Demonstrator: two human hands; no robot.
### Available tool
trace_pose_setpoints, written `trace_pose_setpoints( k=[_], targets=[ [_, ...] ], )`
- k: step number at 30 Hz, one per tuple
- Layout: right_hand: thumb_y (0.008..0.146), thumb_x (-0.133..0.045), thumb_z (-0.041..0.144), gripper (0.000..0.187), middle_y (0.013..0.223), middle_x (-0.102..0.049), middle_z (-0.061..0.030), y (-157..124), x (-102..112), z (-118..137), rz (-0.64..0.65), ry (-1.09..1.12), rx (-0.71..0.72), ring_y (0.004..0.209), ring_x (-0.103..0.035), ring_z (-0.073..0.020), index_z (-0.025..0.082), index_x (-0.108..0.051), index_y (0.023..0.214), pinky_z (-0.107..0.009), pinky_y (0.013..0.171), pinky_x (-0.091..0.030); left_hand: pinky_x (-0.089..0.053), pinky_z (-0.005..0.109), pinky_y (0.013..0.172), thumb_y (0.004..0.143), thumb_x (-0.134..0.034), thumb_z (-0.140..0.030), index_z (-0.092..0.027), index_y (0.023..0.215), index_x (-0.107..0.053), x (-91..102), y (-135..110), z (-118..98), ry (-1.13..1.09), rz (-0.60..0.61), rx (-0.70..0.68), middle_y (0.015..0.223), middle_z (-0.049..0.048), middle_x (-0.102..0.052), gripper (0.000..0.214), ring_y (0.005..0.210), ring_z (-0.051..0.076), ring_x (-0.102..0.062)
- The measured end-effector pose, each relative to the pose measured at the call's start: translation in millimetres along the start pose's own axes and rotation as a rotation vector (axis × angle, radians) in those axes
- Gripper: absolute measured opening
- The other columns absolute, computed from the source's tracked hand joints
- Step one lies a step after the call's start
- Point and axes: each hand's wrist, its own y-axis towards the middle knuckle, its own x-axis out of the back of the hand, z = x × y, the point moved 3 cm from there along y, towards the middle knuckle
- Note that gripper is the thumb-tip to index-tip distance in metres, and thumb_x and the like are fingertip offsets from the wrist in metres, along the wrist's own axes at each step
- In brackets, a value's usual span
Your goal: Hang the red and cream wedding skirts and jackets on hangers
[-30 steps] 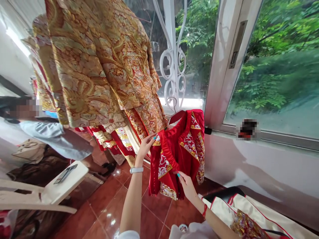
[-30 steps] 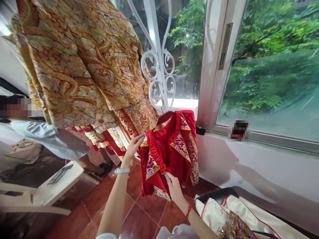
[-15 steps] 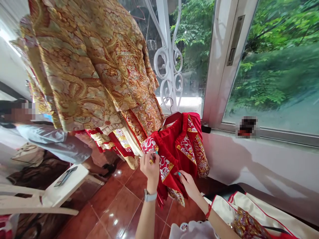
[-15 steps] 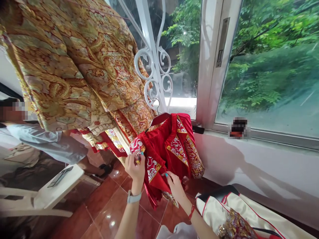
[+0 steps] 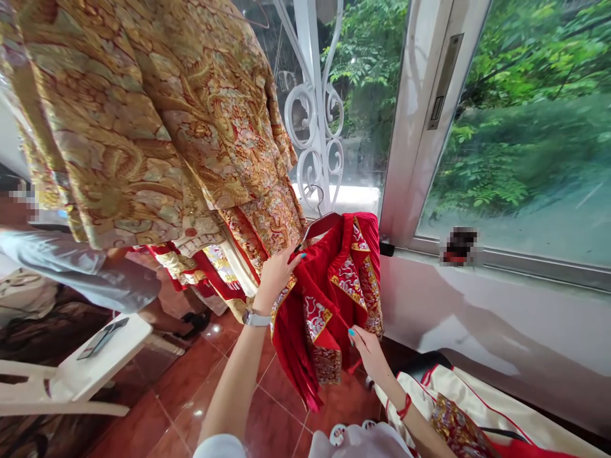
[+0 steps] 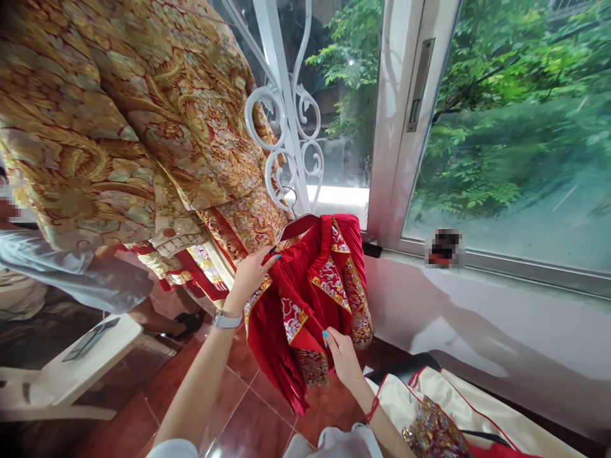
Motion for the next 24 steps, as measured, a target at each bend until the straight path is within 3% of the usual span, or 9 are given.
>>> trace_pose_setpoints(
  k=[10,15,18,22,24],
  targets=[
    [0.084,-0.041,0.075,0.058,0.061,-0.035,0.0042,-19,-20,-52,0.027,0.114,-0.128,0.058,-0.029,-0.0109,0.021,-0.038,0.064,-0.024,0.052,-0.027,-0.047,0.028,0.075,0.098,-0.040,-0.048,-0.024,0.124,-0.062,1.3,6,2,0.051,-0.016,-0.024,0.120,0.0089,-0.070,0.041,0.103,0.025,-0.067],
    [0.083,-0.040,0.078,0.060,0.061,-0.039,0.0032,-35,-20,-76,0.023,0.088,-0.127,0.059,-0.033,-0.0119,0.021,-0.040,0.063,-0.025,0.054,-0.030,-0.047,0.027,0.076,0.100,-0.038,-0.042,-0.023,0.124,-0.062,0.4,8,3,0.022,-0.023,-0.028,0.119,0.0088,-0.070,0.039,0.105,0.023,-0.066],
    [0.086,-0.039,0.075,0.060,0.062,-0.042,0.0027,-30,-17,-68,0.073,0.046,-0.086,0.060,-0.036,-0.0121,0.020,-0.042,0.063,-0.026,0.057,-0.032,-0.047,0.026,0.077,0.100,-0.039,-0.039,-0.022,0.122,-0.063,-1.6,10,7,0.004,-0.054,-0.011,0.117,0.0085,-0.071,0.038,0.103,0.023,-0.066],
    [0.091,-0.038,0.067,0.056,0.060,-0.045,0.0026,1,-12,-29,0.195,-0.013,-0.009,0.060,-0.038,-0.0122,0.019,-0.048,0.066,-0.026,0.058,-0.032,-0.047,0.027,0.081,0.099,-0.040,-0.039,-0.021,0.123,-0.064,-6.3,12,14,-0.021,-0.087,0.022,0.119,0.0091,-0.071,0.038,0.106,0.024,-0.066],
    [0.093,-0.038,0.064,0.053,0.062,-0.047,0.0020,18,-6,-11,0.167,-0.012,0.037,0.061,-0.040,-0.0126,0.019,-0.048,0.067,-0.026,0.060,-0.033,-0.048,0.028,0.081,0.099,-0.041,-0.038,-0.021,0.124,-0.063,-7.5,13,16,-0.028,-0.090,0.031,0.120,0.0094,-0.071,0.038,0.107,0.024,-0.066]
  ],
)
